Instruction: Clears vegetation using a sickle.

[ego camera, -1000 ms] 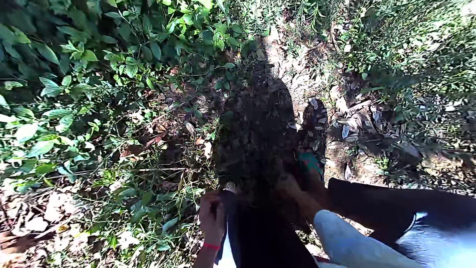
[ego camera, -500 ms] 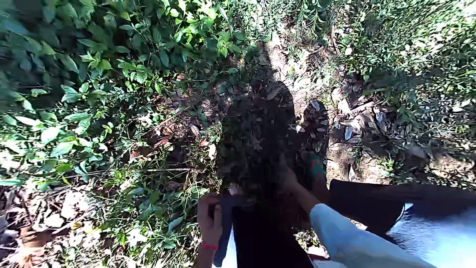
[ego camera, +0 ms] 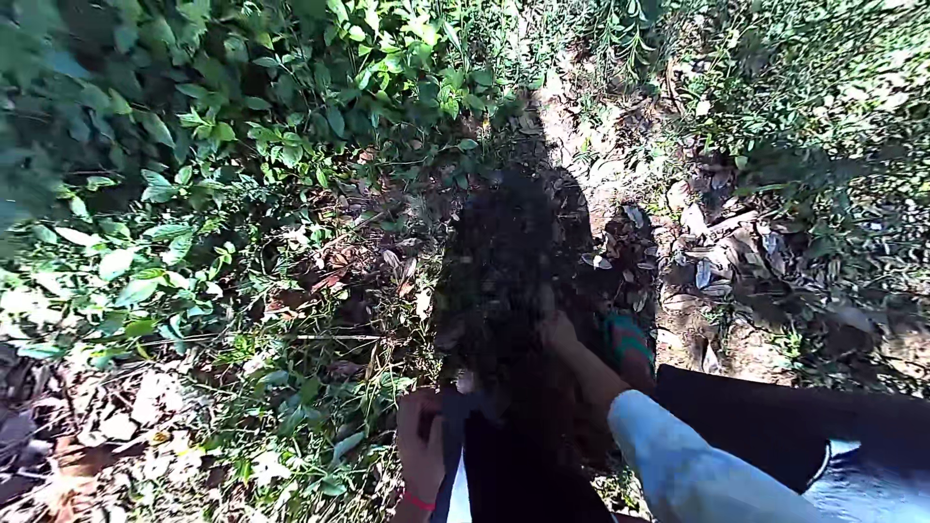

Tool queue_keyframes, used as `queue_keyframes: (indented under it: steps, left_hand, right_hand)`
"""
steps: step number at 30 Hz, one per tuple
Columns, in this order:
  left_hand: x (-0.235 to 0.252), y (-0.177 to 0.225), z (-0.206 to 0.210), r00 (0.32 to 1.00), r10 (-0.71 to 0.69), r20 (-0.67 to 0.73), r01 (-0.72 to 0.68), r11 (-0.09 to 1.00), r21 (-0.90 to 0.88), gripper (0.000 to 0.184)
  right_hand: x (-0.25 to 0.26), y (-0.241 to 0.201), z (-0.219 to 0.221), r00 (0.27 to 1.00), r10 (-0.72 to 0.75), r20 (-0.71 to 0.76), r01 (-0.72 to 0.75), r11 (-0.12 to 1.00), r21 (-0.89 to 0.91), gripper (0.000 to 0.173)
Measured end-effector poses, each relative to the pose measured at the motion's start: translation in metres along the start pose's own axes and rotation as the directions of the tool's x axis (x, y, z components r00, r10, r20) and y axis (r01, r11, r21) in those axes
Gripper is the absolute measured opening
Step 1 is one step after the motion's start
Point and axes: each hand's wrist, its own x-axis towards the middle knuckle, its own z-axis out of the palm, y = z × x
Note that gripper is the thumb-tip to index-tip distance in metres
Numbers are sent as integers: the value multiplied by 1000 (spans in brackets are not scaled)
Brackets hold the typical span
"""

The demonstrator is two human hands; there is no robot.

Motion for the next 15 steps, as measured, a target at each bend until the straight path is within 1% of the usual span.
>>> queue_keyframes:
  steps: [1, 2, 3, 4, 5, 6, 7, 8, 9, 10, 11, 12, 14, 15]
  left_hand:
    - [-3, 0, -2, 1000, -4, -4, 4, 1000, 11, 30]
    - [-5, 0, -4, 1000, -13, -12, 13, 1000, 24, 30]
    - [-8, 1, -5, 1000, -18, -21, 19, 999, 39, 32]
    - [-10, 1, -6, 999, -22, -25, 23, 998, 50, 34]
    - [-11, 2, -6, 999, -24, -25, 25, 998, 56, 37]
    - [-12, 3, -5, 999, -20, -28, 22, 998, 61, 38]
    - [-11, 4, -3, 999, -12, -33, 14, 998, 62, 37]
    - [-9, 4, -3, 1000, -1, -29, 3, 998, 63, 37]
    - [-7, 4, -3, 1000, 14, -24, -12, 998, 63, 35]
    - [-5, 3, -3, 999, 26, -21, -25, 998, 57, 32]
    - [-5, 4, -2, 999, 32, -21, -30, 998, 49, 30]
    - [-7, 5, -2, 999, 31, -22, -30, 999, 40, 30]
    - [-8, 9, -3, 1000, 15, -25, -14, 999, 29, 32]
    - [-11, 9, -4, 1000, 0, -28, 1, 999, 34, 33]
  right_hand:
    - [14, -32, -5, 994, -44, -97, 57, 990, 130, 42]
    - [32, -61, -8, 983, -65, -174, 111, 956, 270, 36]
    - [52, -77, -6, 971, -55, -233, 144, 911, 386, 33]
    - [70, -80, 0, 970, -61, -235, 160, 889, 429, 35]
    - [80, -68, 13, 975, -65, -211, 141, 918, 372, 37]
    - [73, -47, 27, 990, -49, -133, 75, 976, 205, 38]
    - [61, -17, 38, 1000, 16, -5, -16, 999, -41, 41]
    - [47, 13, 42, 985, 105, 141, -66, 964, -257, 48]
    - [34, 36, 45, 955, 181, 237, -79, 920, -384, 55]
    - [24, 50, 46, 941, 213, 263, -87, 903, -421, 57]
    - [17, 53, 42, 943, 215, 255, -102, 914, -393, 57]
    - [11, 48, 35, 956, 190, 224, -114, 943, -313, 54]
    - [16, 12, 19, 991, 79, 108, -76, 997, -30, 47]
    - [25, -11, 12, 1000, 20, 12, -22, 991, 133, 41]
